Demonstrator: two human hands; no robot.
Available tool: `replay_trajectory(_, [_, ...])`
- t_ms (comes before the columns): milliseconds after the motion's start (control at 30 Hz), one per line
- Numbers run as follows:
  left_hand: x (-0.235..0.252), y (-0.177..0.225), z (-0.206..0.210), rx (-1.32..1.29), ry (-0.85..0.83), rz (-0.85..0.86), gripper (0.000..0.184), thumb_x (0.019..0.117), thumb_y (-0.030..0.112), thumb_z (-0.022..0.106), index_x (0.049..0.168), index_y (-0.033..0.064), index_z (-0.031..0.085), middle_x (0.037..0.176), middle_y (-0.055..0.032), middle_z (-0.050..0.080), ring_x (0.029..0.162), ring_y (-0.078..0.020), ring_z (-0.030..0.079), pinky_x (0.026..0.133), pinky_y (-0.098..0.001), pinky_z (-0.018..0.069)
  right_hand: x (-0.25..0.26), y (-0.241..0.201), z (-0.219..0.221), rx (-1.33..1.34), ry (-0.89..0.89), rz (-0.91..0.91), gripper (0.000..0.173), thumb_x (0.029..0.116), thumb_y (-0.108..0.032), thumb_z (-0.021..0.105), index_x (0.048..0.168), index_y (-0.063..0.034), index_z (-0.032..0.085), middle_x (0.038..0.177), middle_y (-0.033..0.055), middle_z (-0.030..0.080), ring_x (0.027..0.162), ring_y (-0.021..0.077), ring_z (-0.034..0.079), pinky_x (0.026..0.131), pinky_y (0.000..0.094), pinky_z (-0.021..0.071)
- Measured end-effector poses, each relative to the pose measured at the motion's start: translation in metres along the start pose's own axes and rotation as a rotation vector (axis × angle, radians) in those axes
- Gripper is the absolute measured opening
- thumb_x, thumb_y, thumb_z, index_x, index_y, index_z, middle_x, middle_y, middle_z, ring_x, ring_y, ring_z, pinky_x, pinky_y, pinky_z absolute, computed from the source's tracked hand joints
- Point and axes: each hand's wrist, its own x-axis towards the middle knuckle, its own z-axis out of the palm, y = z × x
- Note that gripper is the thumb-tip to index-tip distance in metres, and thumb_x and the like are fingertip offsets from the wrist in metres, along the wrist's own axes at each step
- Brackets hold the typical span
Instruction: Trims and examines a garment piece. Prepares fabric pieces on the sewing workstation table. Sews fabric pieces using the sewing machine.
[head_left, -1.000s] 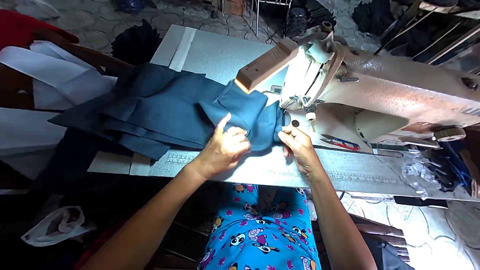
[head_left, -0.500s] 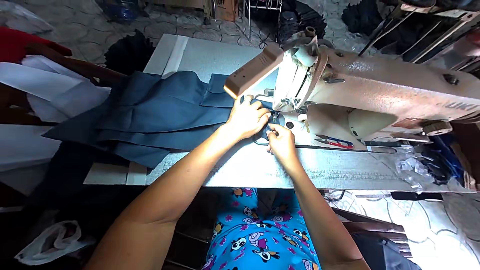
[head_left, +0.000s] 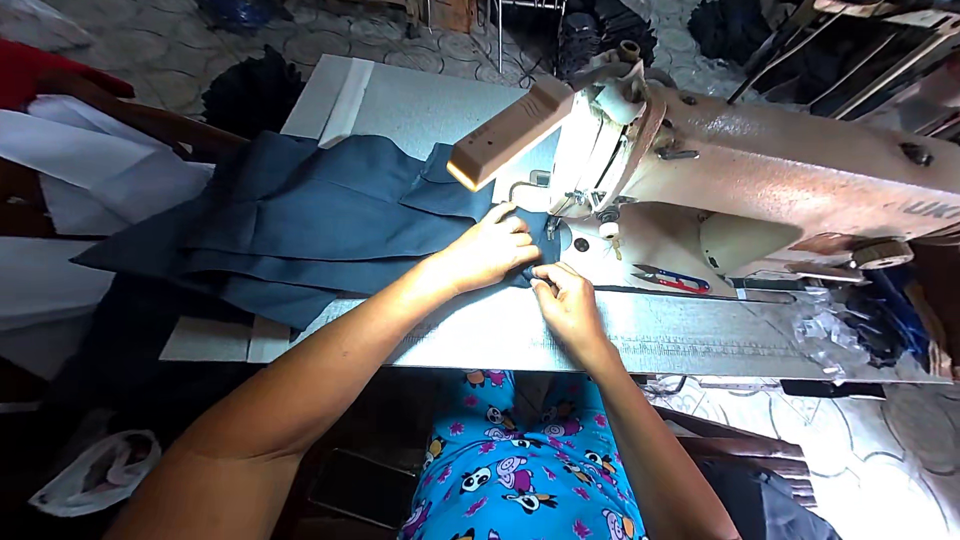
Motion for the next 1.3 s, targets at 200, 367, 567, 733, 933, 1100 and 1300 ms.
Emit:
replay_trajectory(200, [-0.007, 0.016, -0.003, 0.006, -0.035, 0.019, 0.022, 0.09, 0.005, 0.049, 0.086, 0.0013, 0.07, 0.107, -0.0174, 0.07, 0.121, -0.0421, 0.06, 0.11, -0.0659, 0.0347, -0.018, 0.005, -0.02, -0.022, -0.063, 0.049, 0.018, 0.0954, -0.001, 0.061, 0.106, 0.0028, 0.075, 0.105, 0.0148, 0.072, 0.085, 0.0202, 0.068, 0.075, 0.0357, 0.0558])
replay_trajectory(367, [-0.02, 0.028, 0.026, -0.101, 0.12, -0.061, 0.039, 0.0934, 0.025, 0.04, 0.086, 0.0032, 0.072, 0.129, -0.0153, 0.069, 0.144, -0.0415, 0.044, 0.117, -0.0702, 0.02, -0.018, 0.004, -0.03, -0.073, -0.129, -0.002, 0.018, 0.0949, -0.001, 0.061, 0.106, 0.0038, 0.075, 0.11, 0.0168, 0.072, 0.091, 0.024, 0.07, 0.078, 0.0391, 0.0578])
replay_trajectory(567, [-0.024, 0.043, 0.035, -0.132, 0.174, -0.172, 0.044, 0.0969, 0.031, 0.039, 0.086, 0.0062, 0.074, 0.137, -0.0114, 0.066, 0.149, -0.0396, 0.037, 0.118, -0.0712, 0.0091, -0.014, -0.003, -0.022, -0.143, 0.169, 0.155, 0.026, 0.0984, -0.016, 0.066, 0.118, 0.0002, 0.072, 0.11, 0.0164, 0.063, 0.073, 0.015, 0.06, 0.063, 0.0272, 0.0522])
replay_trajectory(733, [-0.021, 0.051, 0.034, -0.12, 0.129, -0.233, 0.051, 0.1004, 0.033, 0.033, 0.114, 0.0114, 0.077, 0.117, -0.0111, 0.073, 0.133, -0.0414, 0.053, 0.114, -0.074, 0.0154, -0.005, -0.011, -0.014, -0.222, 0.109, 0.332, 0.032, 0.0997, -0.012, 0.061, 0.125, 0.005, 0.068, 0.088, 0.0177, 0.068, 0.071, 0.0266, 0.061, 0.067, 0.0438, 0.0518])
replay_trajectory(933, [-0.018, 0.056, 0.029, -0.129, 0.104, -0.297, 0.048, 0.0996, 0.03, 0.035, 0.101, 0.0115, 0.079, 0.13, -0.0057, 0.071, 0.146, -0.0417, 0.042, 0.114, -0.0784, 0.0062, -0.01, -0.017, -0.006, -0.366, 0.12, 0.278, 0.025, 0.0959, -0.002, 0.059, 0.115, 0.0055, 0.073, 0.097, 0.0215, 0.072, 0.084, 0.0349, 0.071, 0.073, 0.0508, 0.0571])
replay_trajectory(1100, [-0.016, 0.063, 0.027, -0.103, 0.1, -0.34, 0.049, 0.1015, 0.031, 0.034, 0.111, 0.0149, 0.079, 0.123, -0.0062, 0.074, 0.137, -0.0446, 0.05, 0.111, -0.0806, 0.009, -0.015, -0.02, 0.006, -0.521, 0.089, 0.233, 0.028, 0.0944, -0.001, 0.06, 0.119, 0.0078, 0.071, 0.094, 0.0234, 0.069, 0.074, 0.0363, 0.07, 0.062, 0.0482, 0.0572])
replay_trajectory(1300, [-0.014, 0.07, 0.024, -0.092, 0.085, -0.39, 0.048, 0.101, 0.029, 0.035, 0.106, 0.0118, 0.08, 0.128, -0.0083, 0.072, 0.139, -0.049, 0.047, 0.11, -0.0833, 0.0081, -0.012, -0.028, -0.002, -0.592, -0.003, 0.266, 0.029, 0.0956, -0.001, 0.06, 0.121, 0.0076, 0.07, 0.096, 0.0241, 0.068, 0.075, 0.0374, 0.07, 0.062, 0.0485, 0.0573])
